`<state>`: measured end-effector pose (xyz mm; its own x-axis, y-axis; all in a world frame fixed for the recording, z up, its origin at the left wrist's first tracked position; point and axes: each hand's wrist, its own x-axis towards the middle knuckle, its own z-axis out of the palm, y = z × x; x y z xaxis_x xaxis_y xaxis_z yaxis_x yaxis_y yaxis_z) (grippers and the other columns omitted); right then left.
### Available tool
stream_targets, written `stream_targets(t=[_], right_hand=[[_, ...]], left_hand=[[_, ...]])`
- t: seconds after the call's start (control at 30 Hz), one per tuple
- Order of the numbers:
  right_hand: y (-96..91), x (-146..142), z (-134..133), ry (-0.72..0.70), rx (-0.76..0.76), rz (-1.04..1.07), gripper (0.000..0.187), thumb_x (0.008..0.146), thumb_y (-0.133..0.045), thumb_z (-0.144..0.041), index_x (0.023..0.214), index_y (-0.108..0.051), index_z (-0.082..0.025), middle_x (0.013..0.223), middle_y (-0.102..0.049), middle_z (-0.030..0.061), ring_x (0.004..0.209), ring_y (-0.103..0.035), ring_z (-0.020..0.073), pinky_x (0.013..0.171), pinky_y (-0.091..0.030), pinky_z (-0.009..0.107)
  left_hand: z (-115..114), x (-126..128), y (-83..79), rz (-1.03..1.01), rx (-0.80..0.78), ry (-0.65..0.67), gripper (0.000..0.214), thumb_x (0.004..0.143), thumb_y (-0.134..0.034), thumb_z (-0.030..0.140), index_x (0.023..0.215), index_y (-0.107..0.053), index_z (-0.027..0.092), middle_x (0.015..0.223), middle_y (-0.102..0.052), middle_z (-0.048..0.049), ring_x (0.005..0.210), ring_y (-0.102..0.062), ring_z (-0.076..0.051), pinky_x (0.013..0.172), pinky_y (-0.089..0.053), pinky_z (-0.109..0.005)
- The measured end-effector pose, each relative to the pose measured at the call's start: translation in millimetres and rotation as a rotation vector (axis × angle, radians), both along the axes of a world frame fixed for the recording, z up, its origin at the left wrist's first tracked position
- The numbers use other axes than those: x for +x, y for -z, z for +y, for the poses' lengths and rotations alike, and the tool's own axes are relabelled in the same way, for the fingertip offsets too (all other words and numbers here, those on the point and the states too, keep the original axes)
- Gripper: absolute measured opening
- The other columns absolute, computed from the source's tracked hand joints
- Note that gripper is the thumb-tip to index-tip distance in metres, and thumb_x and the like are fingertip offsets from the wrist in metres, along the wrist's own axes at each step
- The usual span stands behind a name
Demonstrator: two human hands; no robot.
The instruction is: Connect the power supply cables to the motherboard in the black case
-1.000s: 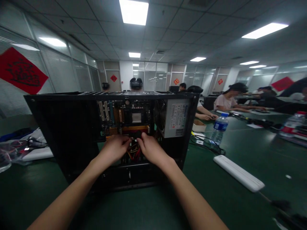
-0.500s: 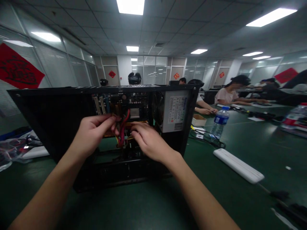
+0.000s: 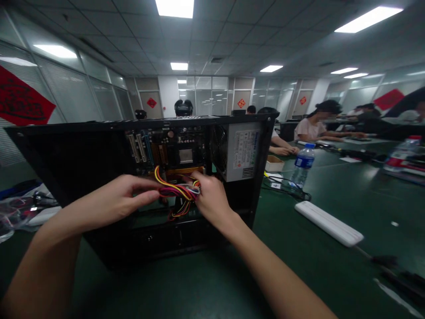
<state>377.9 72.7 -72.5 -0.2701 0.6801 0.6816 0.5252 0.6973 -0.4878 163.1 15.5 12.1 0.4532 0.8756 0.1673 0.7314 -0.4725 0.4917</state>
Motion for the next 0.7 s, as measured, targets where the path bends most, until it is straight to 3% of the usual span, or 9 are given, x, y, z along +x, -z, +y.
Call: stream_targets(t=[0.1,0.17,0.23,0.33,0.43,0.6,0.7], right_hand=[[-1.2,-0.8,-3.0,-0.132,0.055,0.219,0.019,0.092,-0.046,-0.025,0.077,-0.056,-0.019,0.075,-0.063,0.0043,0.067,-0.059,0.0164,0.063,-0.041,0.025],[-1.0,-0.2,-3.1,-0.159,0.088,0.266,0.022,0.093,-0.045,-0.028,0.076,-0.054,-0.019,0.074,-0.061,0.0037,0.069,-0.058,0.0163,0.066,-0.044,0.025],[0.1,1.7,-1.8,-0.131,0.101,0.224,0.022,0.094,-0.044,-0.028,0.077,-0.054,-0.019,0.076,-0.061,0.0035,0.073,-0.058,0.0165,0.069,-0.045,0.024],[1.3,5.8,0.2,-0.033,0.089,0.148,0.027,0.098,-0.041,-0.032,0.077,-0.053,-0.019,0.076,-0.06,0.0028,0.074,-0.058,0.0167,0.072,-0.045,0.025],[-0.4,8.9,0.6,0.016,0.094,0.105,0.033,0.1,-0.04,-0.035,0.075,-0.054,-0.02,0.075,-0.059,0.0028,0.073,-0.058,0.0173,0.072,-0.046,0.027],[-3.6,3.4,1.2,-0.14,0.208,-0.001,0.027,0.099,-0.048,-0.033,0.081,-0.062,-0.018,0.084,-0.066,0.0067,0.085,-0.063,0.0208,0.081,-0.049,0.033],[-0.5,-2.3,3.1,-0.099,0.322,-0.085,0.021,0.098,-0.053,-0.03,0.086,-0.065,-0.018,0.095,-0.069,0.0082,0.102,-0.062,0.0227,0.094,-0.047,0.037]], left_hand=[[18.7,-6.4,15.5,0.056,0.025,0.104,0.061,0.083,-0.062,0.058,0.136,-0.057,0.028,0.14,-0.059,-0.0031,0.129,-0.053,-0.024,0.112,-0.039,-0.035],[28.9,-3.0,29.1,0.077,0.032,0.131,0.075,0.08,-0.065,0.06,0.143,-0.047,0.025,0.148,-0.05,-0.0064,0.136,-0.045,-0.026,0.115,-0.035,-0.036],[35.5,4.9,41.4,0.151,-0.036,0.165,0.074,0.079,-0.065,0.06,0.14,-0.05,0.022,0.142,-0.056,-0.0087,0.128,-0.053,-0.027,0.107,-0.042,-0.035],[39.6,16.2,51.9,0.307,-0.143,0.2,0.042,0.09,-0.052,0.051,0.112,-0.069,0.02,0.107,-0.073,-0.0075,0.091,-0.067,-0.023,0.081,-0.051,-0.031],[42.4,15.5,52.9,0.316,-0.096,0.118,0.037,0.094,-0.041,0.04,0.096,-0.072,0.02,0.093,-0.074,-0.0065,0.079,-0.066,-0.021,0.072,-0.048,-0.03],[51.1,2.0,47.5,0.114,0.027,-0.13,0.041,0.092,-0.039,0.037,0.115,-0.069,0.021,0.123,-0.069,-0.008,0.108,-0.064,-0.026,0.098,-0.047,-0.034],[54.6,5.4,44.1,0.009,0.119,-0.167,0.043,0.093,-0.037,0.036,0.117,-0.069,0.021,0.126,-0.068,-0.007,0.116,-0.061,-0.025,0.105,-0.044,-0.034]])
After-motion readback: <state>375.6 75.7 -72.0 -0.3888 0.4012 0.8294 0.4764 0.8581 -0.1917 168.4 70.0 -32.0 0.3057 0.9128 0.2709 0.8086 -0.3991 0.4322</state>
